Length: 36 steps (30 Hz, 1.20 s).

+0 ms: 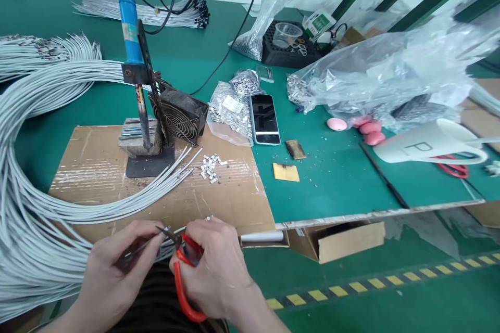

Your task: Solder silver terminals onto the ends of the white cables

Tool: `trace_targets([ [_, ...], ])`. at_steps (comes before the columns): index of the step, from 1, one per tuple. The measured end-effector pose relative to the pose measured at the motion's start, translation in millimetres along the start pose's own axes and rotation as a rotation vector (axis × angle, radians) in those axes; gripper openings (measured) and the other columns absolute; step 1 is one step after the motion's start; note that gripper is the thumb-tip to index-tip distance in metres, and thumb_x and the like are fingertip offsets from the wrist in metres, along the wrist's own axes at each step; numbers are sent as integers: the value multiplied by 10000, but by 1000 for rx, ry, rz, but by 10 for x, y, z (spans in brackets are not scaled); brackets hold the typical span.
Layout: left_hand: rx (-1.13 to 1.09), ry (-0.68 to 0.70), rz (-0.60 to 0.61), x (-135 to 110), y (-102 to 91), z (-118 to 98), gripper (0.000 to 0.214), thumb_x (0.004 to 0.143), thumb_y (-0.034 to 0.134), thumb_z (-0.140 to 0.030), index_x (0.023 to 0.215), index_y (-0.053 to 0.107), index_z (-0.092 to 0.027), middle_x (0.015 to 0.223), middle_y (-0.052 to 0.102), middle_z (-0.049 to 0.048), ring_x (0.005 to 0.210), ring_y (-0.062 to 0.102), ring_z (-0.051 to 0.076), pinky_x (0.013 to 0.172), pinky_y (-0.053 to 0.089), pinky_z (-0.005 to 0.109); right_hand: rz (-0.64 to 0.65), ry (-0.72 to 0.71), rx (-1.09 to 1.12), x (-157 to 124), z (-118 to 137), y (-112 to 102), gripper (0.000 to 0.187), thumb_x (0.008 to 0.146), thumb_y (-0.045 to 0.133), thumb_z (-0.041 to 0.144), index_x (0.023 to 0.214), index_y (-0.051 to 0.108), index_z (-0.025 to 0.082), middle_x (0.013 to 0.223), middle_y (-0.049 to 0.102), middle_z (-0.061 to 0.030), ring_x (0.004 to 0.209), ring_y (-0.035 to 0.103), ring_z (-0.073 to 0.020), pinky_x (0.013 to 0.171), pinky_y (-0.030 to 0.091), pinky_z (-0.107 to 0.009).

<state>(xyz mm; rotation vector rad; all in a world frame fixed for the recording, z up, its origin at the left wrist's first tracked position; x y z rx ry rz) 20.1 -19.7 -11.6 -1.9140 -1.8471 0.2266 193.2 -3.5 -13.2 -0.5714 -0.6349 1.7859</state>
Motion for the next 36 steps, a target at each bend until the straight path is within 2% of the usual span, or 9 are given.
trace_targets([
  [3, 53, -54, 5, -34, 14, 34, 125, 949, 668, -126, 986, 681, -245, 792, 780, -19, 655, 756, 134, 608, 559, 157, -29, 11, -12, 2, 1, -2, 349, 699, 570, 178, 599, 242, 242, 523, 390, 53, 529, 356, -127, 540, 227, -277],
  [9, 29, -26, 101, -13, -4, 27, 170, 994, 601, -105, 1013, 684, -252, 818, 782, -23, 673, 731, 126, 674, 527, 171, 10, 47, 45, 15, -1, -36, 348, 685, 571, 177, 584, 245, 241, 528, 367, 56, 516, 343, -116, 522, 228, -269],
  [19, -423, -471, 299, 56, -68, 60, 299, 1030, 610, -436, 895, 748, -207, 721, 628, -14, 656, 517, 131, 588, 406, 212, 79, -20, 45, 18, -51, -75, 344, 665, 581, 140, 628, 255, 244, 561, 372, 61, 555, 332, -122, 550, 231, -267],
  [25, -541, -550, 306, 74, -60, 69, 337, 997, 657, -485, 861, 738, -188, 710, 579, -16, 655, 454, 128, 588, 353, 232, 20, -13, 142, 2, -23, -49, 325, 671, 552, 133, 596, 253, 238, 536, 359, 61, 525, 326, -105, 526, 223, -267],
  [27, -563, -554, 322, 80, -68, 63, 350, 992, 662, -498, 849, 734, -187, 699, 553, -18, 649, 433, 127, 581, 334, 239, 63, 69, 282, -7, -34, -23, 302, 647, 543, 126, 569, 273, 234, 531, 333, 66, 520, 299, -98, 509, 202, -265],
  [30, -609, -568, 375, 90, -82, 53, 373, 985, 664, -526, 856, 745, -185, 679, 525, -21, 628, 404, 123, 566, 299, 247, 249, 225, 616, -25, -73, 43, 287, 642, 537, 135, 525, 294, 235, 518, 267, 80, 498, 242, -85, 477, 170, -257],
  [33, -632, -569, 403, 102, -80, 55, 389, 970, 680, -540, 845, 757, -180, 659, 530, -18, 606, 398, 119, 553, 285, 253, 433, 249, 777, -32, -84, 96, 290, 678, 518, 190, 453, 342, 242, 429, 310, 75, 404, 274, -86, 417, 196, -256],
  [34, -627, -564, 392, 104, -73, 60, 382, 967, 686, -531, 840, 760, -178, 658, 539, -15, 605, 407, 120, 553, 295, 251, 460, 245, 787, -30, -81, 107, 282, 684, 513, 204, 449, 362, 242, 416, 335, 70, 392, 293, -92, 408, 209, -258],
  [36, -596, -556, 331, 100, -52, 78, 353, 970, 692, -497, 834, 760, -178, 657, 555, -14, 603, 430, 119, 548, 324, 236, 368, 253, 722, -17, -79, 106, 270, 679, 527, 203, 482, 345, 241, 451, 334, 69, 444, 301, -96, 437, 221, -255],
])
Point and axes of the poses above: each hand's wrist, its own x-axis towards the middle knuckle, its own y-axis out of the palm, z = x × y, the point moved 2 cm from there along x, towards the middle knuckle
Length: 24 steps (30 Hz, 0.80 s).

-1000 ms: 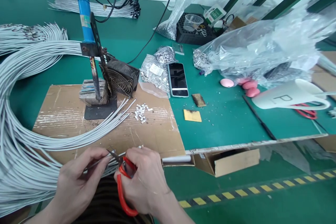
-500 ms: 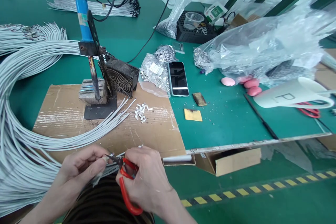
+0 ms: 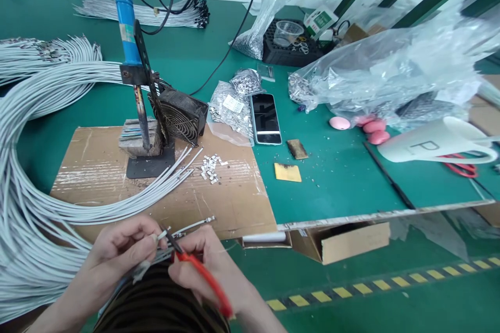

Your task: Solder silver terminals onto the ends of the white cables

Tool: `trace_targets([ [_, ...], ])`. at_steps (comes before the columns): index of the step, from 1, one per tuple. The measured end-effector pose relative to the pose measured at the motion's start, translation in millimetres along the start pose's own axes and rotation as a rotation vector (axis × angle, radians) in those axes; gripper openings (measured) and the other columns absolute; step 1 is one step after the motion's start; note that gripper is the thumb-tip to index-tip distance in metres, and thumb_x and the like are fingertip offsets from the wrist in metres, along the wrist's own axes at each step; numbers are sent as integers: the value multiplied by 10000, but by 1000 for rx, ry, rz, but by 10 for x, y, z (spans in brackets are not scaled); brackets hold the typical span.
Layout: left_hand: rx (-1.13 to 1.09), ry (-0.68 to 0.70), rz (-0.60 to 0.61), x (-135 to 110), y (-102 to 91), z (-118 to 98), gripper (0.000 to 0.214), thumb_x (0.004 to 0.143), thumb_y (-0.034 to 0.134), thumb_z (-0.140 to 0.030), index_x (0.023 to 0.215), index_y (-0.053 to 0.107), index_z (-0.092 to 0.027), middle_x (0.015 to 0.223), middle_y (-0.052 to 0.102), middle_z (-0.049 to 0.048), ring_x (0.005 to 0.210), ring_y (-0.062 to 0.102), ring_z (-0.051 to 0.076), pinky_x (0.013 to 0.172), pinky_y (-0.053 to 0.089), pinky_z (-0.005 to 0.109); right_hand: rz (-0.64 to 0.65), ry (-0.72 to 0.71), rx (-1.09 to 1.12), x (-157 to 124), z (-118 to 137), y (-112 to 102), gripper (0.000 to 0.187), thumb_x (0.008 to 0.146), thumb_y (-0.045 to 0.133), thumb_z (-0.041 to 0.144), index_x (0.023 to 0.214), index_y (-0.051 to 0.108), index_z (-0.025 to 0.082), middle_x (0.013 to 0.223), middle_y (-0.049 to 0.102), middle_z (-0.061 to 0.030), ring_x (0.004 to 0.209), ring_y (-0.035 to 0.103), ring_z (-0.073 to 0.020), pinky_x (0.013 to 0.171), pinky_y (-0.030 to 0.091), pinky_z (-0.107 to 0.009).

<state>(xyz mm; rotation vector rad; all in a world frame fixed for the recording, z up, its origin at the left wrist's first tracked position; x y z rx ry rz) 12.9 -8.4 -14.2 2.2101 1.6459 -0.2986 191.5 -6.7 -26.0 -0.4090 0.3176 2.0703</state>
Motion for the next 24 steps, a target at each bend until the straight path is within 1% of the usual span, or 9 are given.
trace_targets([
  [4, 117, 107, -194, -4, 26, 47, 175, 957, 722, -364, 880, 754, -211, 688, 657, -17, 592, 553, 117, 536, 415, 198, -341, -122, -383, -17, 63, -28, 304, 668, 570, 178, 571, 288, 231, 547, 333, 63, 543, 300, -101, 503, 216, -257],
  [6, 293, 228, -265, -28, 47, 31, 102, 948, 722, -274, 862, 747, -226, 715, 715, -13, 596, 620, 124, 546, 461, 194, -348, -154, -504, -33, 95, -30, 294, 691, 568, 193, 588, 296, 232, 555, 375, 55, 538, 328, -107, 504, 222, -262],
  [9, 602, 488, -314, -74, 81, -24, 162, 942, 674, -112, 835, 717, -227, 741, 776, 2, 624, 715, 138, 599, 525, 194, -317, -146, -587, -58, 142, -51, 292, 706, 568, 188, 609, 296, 234, 573, 400, 48, 551, 344, -117, 515, 221, -271],
  [13, 938, 832, -362, -118, 106, -28, 341, 881, 665, 49, 1052, 735, -237, 854, 858, 36, 712, 810, 183, 705, 577, 223, -295, -113, -613, -78, 187, -65, 311, 723, 580, 181, 610, 295, 233, 570, 384, 55, 550, 316, -117, 511, 211, -273],
  [15, 1020, 906, -393, -128, 109, -1, 429, 854, 693, 66, 1143, 728, -250, 883, 868, 34, 707, 814, 190, 695, 575, 229, -292, -98, -605, -81, 184, -56, 309, 733, 579, 187, 605, 301, 233, 564, 378, 57, 545, 301, -116, 504, 210, -271],
  [16, 1000, 893, -389, -127, 108, 10, 423, 855, 694, 66, 1135, 723, -251, 885, 867, 29, 711, 812, 185, 701, 574, 224, -296, -92, -595, -82, 176, -49, 308, 732, 573, 191, 601, 298, 233, 559, 370, 58, 541, 291, -114, 498, 209, -270],
  [18, 847, 762, -356, -112, 96, 18, 323, 890, 676, 32, 1044, 718, -249, 859, 848, 9, 717, 797, 158, 705, 564, 198, -308, -86, -565, -81, 153, -39, 294, 720, 557, 196, 589, 296, 234, 549, 351, 60, 532, 283, -111, 489, 210, -266],
  [21, 465, 390, -270, -65, 62, 8, 129, 963, 683, -143, 877, 718, -231, 744, 766, -15, 629, 694, 119, 614, 512, 178, -314, -115, -533, -69, 117, -31, 252, 696, 534, 196, 580, 313, 233, 540, 368, 56, 522, 317, -107, 491, 224, -263],
  [24, 12, 31, -119, -11, 35, -13, 245, 938, 759, -374, 789, 705, -187, 624, 641, -22, 526, 510, 87, 484, 367, 171, -324, -197, -548, -53, 101, -34, 240, 692, 519, 186, 587, 309, 234, 538, 379, 55, 509, 336, -102, 492, 230, -260],
])
Point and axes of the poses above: each hand's wrist, its own x-axis towards the middle knuckle, its own y-axis out of the palm, z = x × y, the point moved 2 cm from there along x, towards the middle knuckle
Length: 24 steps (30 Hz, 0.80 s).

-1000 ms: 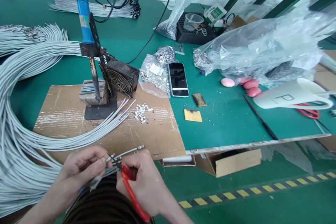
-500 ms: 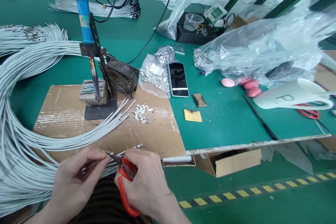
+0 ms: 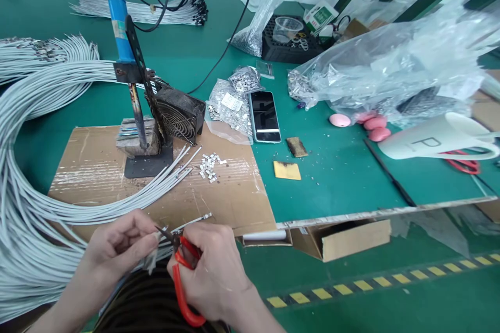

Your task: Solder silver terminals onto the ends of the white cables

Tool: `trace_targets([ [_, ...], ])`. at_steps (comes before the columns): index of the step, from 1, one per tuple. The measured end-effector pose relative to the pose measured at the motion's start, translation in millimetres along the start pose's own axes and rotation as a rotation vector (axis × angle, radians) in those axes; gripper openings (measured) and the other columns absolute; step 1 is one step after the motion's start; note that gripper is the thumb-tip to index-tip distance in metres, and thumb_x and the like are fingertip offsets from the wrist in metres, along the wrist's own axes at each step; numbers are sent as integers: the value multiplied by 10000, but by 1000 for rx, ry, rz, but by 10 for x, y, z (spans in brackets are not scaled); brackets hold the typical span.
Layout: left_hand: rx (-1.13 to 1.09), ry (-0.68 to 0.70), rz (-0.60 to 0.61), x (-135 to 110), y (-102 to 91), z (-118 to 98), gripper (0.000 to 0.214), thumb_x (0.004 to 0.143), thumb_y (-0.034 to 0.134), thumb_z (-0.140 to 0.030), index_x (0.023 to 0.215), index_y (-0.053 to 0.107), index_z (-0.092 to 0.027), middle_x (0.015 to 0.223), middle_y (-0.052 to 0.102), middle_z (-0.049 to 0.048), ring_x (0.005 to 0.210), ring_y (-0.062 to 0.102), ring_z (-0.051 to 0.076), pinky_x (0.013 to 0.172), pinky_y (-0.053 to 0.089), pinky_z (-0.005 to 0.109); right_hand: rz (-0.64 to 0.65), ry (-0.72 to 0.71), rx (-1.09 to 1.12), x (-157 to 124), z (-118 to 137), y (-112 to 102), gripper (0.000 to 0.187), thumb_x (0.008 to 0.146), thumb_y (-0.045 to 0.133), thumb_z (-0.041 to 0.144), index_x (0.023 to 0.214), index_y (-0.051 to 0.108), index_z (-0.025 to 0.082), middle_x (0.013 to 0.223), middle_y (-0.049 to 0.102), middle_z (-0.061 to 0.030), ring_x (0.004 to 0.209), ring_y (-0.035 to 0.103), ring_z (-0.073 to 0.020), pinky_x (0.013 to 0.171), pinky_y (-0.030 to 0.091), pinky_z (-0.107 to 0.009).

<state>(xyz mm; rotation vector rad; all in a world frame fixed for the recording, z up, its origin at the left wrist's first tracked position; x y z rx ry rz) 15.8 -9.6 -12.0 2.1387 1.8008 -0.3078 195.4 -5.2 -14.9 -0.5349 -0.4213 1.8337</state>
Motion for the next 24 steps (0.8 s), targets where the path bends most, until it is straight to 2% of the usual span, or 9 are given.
trace_targets([
  [2, -226, -191, 95, 36, -8, -22, 343, 872, 822, -457, 766, 682, -163, 581, 565, -44, 460, 348, 46, 431, 223, 161, -33, -63, -20, 9, 1, 3, 256, 690, 515, 179, 599, 282, 236, 540, 365, 58, 502, 331, -98, 492, 228, -257],
  [5, -406, -356, 187, 79, -24, -50, 391, 800, 887, -449, 721, 645, -152, 544, 496, -78, 422, 131, 4, 407, 69, 172, -74, -146, -41, 18, 18, 14, 273, 678, 505, 161, 626, 249, 241, 542, 354, 63, 497, 326, -93, 491, 229, -250],
  [11, -532, -486, 268, 123, -72, 14, 319, 752, 900, -382, 737, 703, -131, 513, 509, -53, 412, 121, 8, 398, 39, 191, -104, -192, -26, 38, 64, 43, 243, 674, 487, 154, 637, 263, 239, 546, 353, 64, 497, 321, -88, 494, 225, -241],
  [14, -510, -463, 244, 123, -73, 32, 337, 752, 895, -412, 741, 705, -134, 510, 502, -59, 410, 121, 9, 397, 56, 191, -52, -79, 84, 47, 75, 52, 245, 665, 504, 166, 600, 278, 232, 541, 340, 64, 509, 303, -86, 490, 221, -240],
  [17, -356, -288, 141, 93, -41, 20, 306, 828, 845, -425, 763, 696, -166, 542, 557, -56, 389, 209, 18, 380, 145, 167, 89, 112, 303, 41, 81, 70, 241, 682, 497, 179, 558, 297, 231, 534, 290, 70, 519, 259, -85, 476, 201, -241],
  [19, -93, -27, -28, 54, -30, -2, 198, 896, 796, -338, 783, 717, -196, 597, 634, -40, 432, 412, 49, 425, 305, 156, 168, 178, 406, 36, 92, 73, 231, 711, 486, 207, 553, 320, 232, 540, 283, 70, 531, 247, -87, 478, 195, -244],
  [21, 234, 282, -171, -4, -14, -34, 75, 923, 749, -187, 865, 756, -235, 712, 741, -30, 575, 614, 87, 568, 446, 163, 155, 189, 362, 40, 95, 51, 247, 729, 498, 228, 562, 318, 234, 547, 291, 68, 546, 254, -92, 484, 198, -245],
  [22, 366, 409, -208, -33, -4, -45, 137, 927, 718, -122, 927, 762, -251, 781, 781, -30, 644, 673, 98, 637, 477, 165, 123, 180, 287, 45, 93, 33, 260, 733, 512, 230, 568, 311, 235, 548, 298, 66, 552, 263, -96, 489, 203, -246],
  [24, 511, 528, -198, -65, 3, -54, 239, 949, 649, -61, 1027, 744, -267, 849, 801, -37, 694, 710, 101, 693, 486, 166, 48, 132, 93, 58, 90, -3, 279, 737, 532, 227, 581, 300, 236, 545, 326, 62, 550, 289, -104, 499, 209, -252],
])
Point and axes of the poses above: each hand's wrist, its own x-axis towards the middle knuckle, its own y-axis out of the palm, z = x × y, the point moved 2 cm from there along x, towards the middle knuckle
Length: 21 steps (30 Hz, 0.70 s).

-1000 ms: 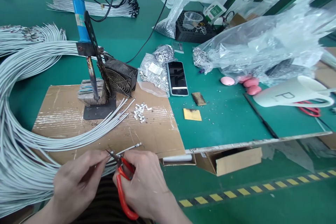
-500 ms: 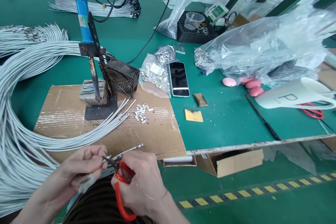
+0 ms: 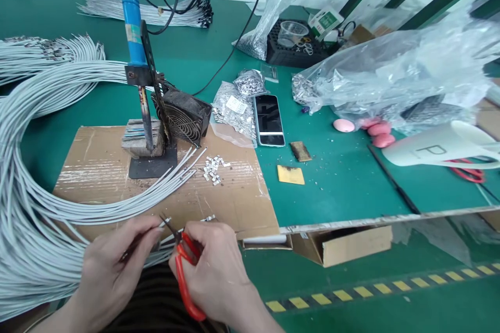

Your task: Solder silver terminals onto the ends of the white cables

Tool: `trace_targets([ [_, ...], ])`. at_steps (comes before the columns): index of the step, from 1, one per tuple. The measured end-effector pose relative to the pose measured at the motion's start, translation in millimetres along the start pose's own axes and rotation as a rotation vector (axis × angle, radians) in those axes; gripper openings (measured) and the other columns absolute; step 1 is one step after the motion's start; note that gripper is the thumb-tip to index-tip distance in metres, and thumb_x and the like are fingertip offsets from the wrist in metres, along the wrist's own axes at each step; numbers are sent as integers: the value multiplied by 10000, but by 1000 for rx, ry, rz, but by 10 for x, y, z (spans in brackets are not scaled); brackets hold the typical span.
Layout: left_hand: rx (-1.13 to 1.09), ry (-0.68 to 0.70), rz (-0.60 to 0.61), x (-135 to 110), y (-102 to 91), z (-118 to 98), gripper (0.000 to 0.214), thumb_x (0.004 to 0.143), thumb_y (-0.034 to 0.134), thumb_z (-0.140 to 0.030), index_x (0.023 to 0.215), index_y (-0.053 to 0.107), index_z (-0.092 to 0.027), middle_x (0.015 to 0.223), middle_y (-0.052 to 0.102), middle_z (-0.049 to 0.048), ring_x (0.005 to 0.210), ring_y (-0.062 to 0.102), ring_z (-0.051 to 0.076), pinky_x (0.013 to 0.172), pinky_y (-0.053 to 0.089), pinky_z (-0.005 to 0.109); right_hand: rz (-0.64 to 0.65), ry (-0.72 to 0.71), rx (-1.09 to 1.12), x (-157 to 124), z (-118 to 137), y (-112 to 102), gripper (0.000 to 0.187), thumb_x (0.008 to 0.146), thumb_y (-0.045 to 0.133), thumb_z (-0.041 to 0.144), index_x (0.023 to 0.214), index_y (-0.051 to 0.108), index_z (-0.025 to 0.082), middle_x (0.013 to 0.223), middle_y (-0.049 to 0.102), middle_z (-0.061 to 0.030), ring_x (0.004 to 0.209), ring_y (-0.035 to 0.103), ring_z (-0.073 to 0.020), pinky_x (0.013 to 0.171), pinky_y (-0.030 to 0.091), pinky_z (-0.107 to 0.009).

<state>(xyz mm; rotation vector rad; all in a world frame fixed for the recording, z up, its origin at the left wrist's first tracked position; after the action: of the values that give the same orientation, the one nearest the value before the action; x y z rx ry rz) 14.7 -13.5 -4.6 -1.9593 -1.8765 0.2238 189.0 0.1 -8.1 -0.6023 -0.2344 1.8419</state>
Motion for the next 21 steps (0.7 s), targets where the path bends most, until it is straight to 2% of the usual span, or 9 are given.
trace_targets([
  [2, -25, -53, 69, 10, -17, 11, 189, 991, 612, -107, 999, 734, -252, 777, 746, -41, 649, 662, 95, 657, 463, 170, -57, -67, -147, 8, 4, -24, 283, 736, 540, 228, 591, 297, 236, 542, 366, 56, 535, 312, -108, 507, 207, -263],
  [3, -90, -135, 114, 24, -27, 25, 155, 1012, 610, -171, 948, 734, -238, 715, 692, -41, 611, 609, 95, 616, 441, 177, -70, -96, -186, 10, 5, -30, 272, 733, 538, 226, 597, 303, 236, 547, 387, 52, 530, 323, -109, 512, 206, -267],
  [5, -305, -349, 213, 59, -38, 55, 230, 1022, 634, -337, 857, 730, -207, 636, 581, -41, 558, 488, 95, 537, 378, 191, -81, -138, -214, 11, 5, -32, 258, 720, 536, 222, 605, 306, 236, 554, 409, 49, 525, 335, -110, 514, 209, -270],
  [8, -639, -636, 329, 99, -33, 86, 358, 945, 717, -512, 830, 734, -174, 609, 512, -44, 504, 332, 75, 446, 238, 192, -80, -172, -189, 6, 12, -20, 243, 715, 518, 216, 600, 304, 233, 547, 405, 51, 515, 336, -105, 510, 218, -263],
  [10, -729, -731, 364, 114, -28, 104, 382, 895, 768, -544, 843, 741, -167, 608, 498, -50, 481, 252, 58, 423, 146, 198, -94, -180, -149, 1, 23, -11, 242, 715, 503, 214, 589, 297, 232, 534, 385, 55, 504, 319, -98, 501, 213, -261],
  [12, -743, -747, 369, 119, -26, 124, 378, 878, 789, -543, 845, 745, -169, 618, 499, -49, 480, 246, 55, 428, 118, 208, -89, -147, -65, -3, 25, 0, 242, 695, 496, 213, 574, 287, 232, 527, 344, 60, 503, 292, -92, 490, 203, -258],
  [15, -721, -689, 358, 114, -29, 152, 363, 891, 784, -528, 825, 744, -174, 633, 526, -31, 520, 340, 76, 470, 197, 216, 37, -16, 206, -5, -15, 42, 234, 647, 501, 198, 539, 297, 233, 525, 284, 71, 519, 249, -87, 480, 188, -248],
  [19, -681, -602, 378, 106, -44, 161, 375, 903, 769, -538, 812, 762, -174, 628, 525, -23, 575, 389, 106, 531, 266, 241, 326, 155, 725, -9, -110, 140, 234, 610, 544, 199, 454, 372, 230, 444, 341, 79, 431, 258, -66, 428, 169, -232],
  [21, -655, -583, 383, 110, -54, 149, 384, 902, 766, -549, 817, 768, -175, 630, 524, -23, 578, 370, 109, 532, 248, 252, 455, 192, 828, -17, -133, 175, 237, 606, 527, 231, 412, 391, 245, 374, 366, 66, 338, 270, -75, 376, 167, -244],
])
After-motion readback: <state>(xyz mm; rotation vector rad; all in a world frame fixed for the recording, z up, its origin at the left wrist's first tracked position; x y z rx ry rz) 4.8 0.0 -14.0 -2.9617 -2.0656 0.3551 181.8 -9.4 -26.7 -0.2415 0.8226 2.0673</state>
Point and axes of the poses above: each hand's wrist, its own x-axis towards the middle knuckle, its own y-axis out of the palm, z = x × y, the point moved 2 cm from there along x, towards the middle knuckle
